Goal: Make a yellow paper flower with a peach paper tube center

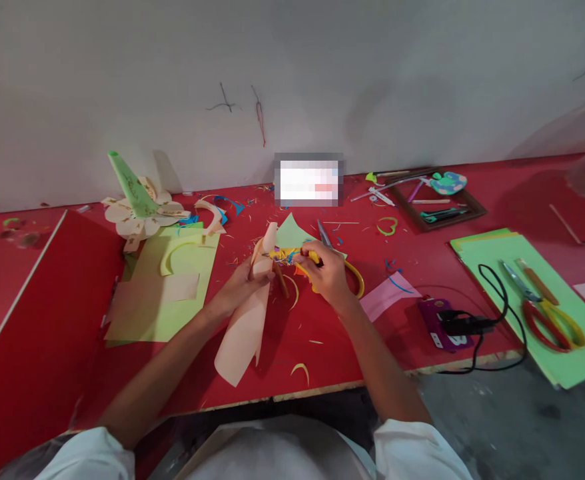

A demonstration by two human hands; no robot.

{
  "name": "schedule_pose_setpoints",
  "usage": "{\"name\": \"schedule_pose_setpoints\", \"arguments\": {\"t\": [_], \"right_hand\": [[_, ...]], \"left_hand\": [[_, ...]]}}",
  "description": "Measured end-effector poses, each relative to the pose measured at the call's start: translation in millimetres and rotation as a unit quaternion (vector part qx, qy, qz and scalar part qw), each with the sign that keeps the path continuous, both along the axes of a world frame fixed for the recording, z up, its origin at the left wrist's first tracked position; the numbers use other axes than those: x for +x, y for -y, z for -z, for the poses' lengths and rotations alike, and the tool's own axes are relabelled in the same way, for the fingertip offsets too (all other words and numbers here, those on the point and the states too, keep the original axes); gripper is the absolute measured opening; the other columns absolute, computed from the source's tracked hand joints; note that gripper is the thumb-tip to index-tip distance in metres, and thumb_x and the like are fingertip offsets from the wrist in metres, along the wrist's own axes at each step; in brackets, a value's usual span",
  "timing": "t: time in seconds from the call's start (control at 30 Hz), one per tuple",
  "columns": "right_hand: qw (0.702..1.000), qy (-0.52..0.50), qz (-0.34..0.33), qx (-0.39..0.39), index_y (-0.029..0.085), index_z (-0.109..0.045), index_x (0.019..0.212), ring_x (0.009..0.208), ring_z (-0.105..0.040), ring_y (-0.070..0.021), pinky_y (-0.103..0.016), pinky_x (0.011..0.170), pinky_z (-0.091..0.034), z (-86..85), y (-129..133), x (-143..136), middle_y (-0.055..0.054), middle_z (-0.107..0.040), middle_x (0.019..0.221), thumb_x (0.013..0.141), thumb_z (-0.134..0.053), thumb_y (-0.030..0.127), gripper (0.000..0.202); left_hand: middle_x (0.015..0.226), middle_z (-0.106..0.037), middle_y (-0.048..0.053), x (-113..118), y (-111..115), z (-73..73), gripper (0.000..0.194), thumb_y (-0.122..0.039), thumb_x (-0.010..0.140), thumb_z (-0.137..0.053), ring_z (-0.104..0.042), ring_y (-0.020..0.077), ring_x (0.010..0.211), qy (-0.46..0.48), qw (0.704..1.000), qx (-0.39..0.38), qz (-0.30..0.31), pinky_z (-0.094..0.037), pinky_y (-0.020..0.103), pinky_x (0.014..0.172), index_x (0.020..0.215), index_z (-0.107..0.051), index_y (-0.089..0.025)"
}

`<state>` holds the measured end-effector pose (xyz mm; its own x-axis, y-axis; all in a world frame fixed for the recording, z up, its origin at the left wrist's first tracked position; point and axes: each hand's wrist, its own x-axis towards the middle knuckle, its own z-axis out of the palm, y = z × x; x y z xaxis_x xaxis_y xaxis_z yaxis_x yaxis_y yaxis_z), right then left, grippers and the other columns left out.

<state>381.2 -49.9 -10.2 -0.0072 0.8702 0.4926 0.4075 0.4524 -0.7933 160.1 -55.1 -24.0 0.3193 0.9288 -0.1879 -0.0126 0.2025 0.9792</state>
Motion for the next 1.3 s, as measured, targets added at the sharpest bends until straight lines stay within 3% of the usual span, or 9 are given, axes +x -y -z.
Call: {"name": "schedule_pose_setpoints", "arguments": {"t": [0.33, 0.57, 0.8, 0.93, 1.0, 1.1, 1.3], "right_hand": [[0.999, 0.015, 0.015, 0.025, 0.023, -0.064, 0.079, 0.057, -0.048, -0.0126, -0.026, 0.059, -0.042, 0.6, 1, -2, 0.002, -0.061, 0.071, 0.099, -0.066, 0.051, 0.035], [0.999, 0.012, -0.02, 0.034, 0.023, -0.065, 0.08, 0.059, -0.052, -0.0124, -0.025, 0.06, -0.043, -0.7, 1, 2, 0.002, -0.064, 0.072, 0.098, -0.069, 0.048, 0.031], [1.0, 0.0, 0.005, 0.011, 0.024, -0.062, 0.079, 0.057, -0.05, -0.0128, -0.027, 0.059, -0.043, -0.7, 0, -1, 0.002, -0.061, 0.071, 0.098, -0.066, 0.054, 0.036], [0.999, -0.013, 0.015, -0.03, 0.025, -0.058, 0.084, 0.052, -0.046, -0.0116, -0.026, 0.053, -0.038, -1.6, 3, 5, 0.004, -0.055, 0.071, 0.097, -0.066, 0.053, 0.032], [0.998, -0.015, 0.058, -0.037, 0.025, -0.057, 0.087, 0.054, -0.047, -0.0121, -0.026, 0.052, -0.039, -2.0, 4, 18, 0.004, -0.055, 0.074, 0.096, -0.066, 0.052, 0.03], [0.985, 0.015, 0.172, -0.011, 0.024, -0.057, 0.09, 0.063, -0.05, -0.0152, -0.028, 0.06, -0.043, 3.0, 3, 54, 0.002, -0.055, 0.078, 0.093, -0.065, 0.054, 0.031], [0.927, 0.083, 0.351, -0.103, 0.025, -0.05, 0.086, 0.069, -0.052, -0.0222, -0.037, 0.069, -0.043, 42.6, -5, 147, -0.002, -0.055, 0.076, 0.088, -0.058, 0.068, 0.044]], "left_hand": [[0.121, -0.074, 0.013, -2, 0, 4.5, 0.063, -0.048, 0.084, -0.081, -0.071, 0.0251, 0.107, -0.014, 1.0, 0.01, 0.011, -0.055, 0.033, 0.092, 0.135, -0.062, -0.014], [0.124, -0.075, 0.013, 0, -1, 5.3, 0.057, -0.048, 0.085, -0.081, -0.071, 0.0252, 0.108, 0.0, 1.0, 0.024, 0.003, -0.055, 0.033, 0.093, 0.129, -0.066, -0.015], [0.117, -0.075, 0.011, 0, 0, 4.9, 0.06, -0.047, 0.084, -0.08, -0.07, 0.0225, 0.098, -0.026, 0.999, 0.018, -0.006, -0.055, 0.03, 0.083, 0.131, -0.064, -0.015], [0.115, -0.074, 0.01, -3, 0, 9.9, 0.057, -0.048, 0.084, -0.08, -0.069, 0.0222, 0.099, -0.02, 1.0, 0.002, -0.01, -0.055, 0.031, 0.085, 0.127, -0.065, -0.014], [0.112, -0.073, 0.009, -6, -1, 10.0, 0.054, -0.048, 0.084, -0.08, -0.069, 0.0225, 0.099, -0.029, 0.999, -0.01, -0.015, -0.055, 0.033, 0.086, 0.124, -0.065, -0.015], [0.107, -0.073, 0.008, -8, 0, 6.1, 0.05, -0.047, 0.083, -0.082, -0.069, 0.0232, 0.098, -0.046, 0.998, -0.023, -0.033, -0.056, 0.034, 0.086, 0.119, -0.065, -0.016], [0.093, -0.074, 0.005, -6, -1, 1.8, 0.048, -0.047, 0.076, -0.088, -0.07, 0.0243, 0.091, -0.015, 0.997, -0.039, -0.068, -0.058, 0.035, 0.081, 0.109, -0.068, -0.018]]}}
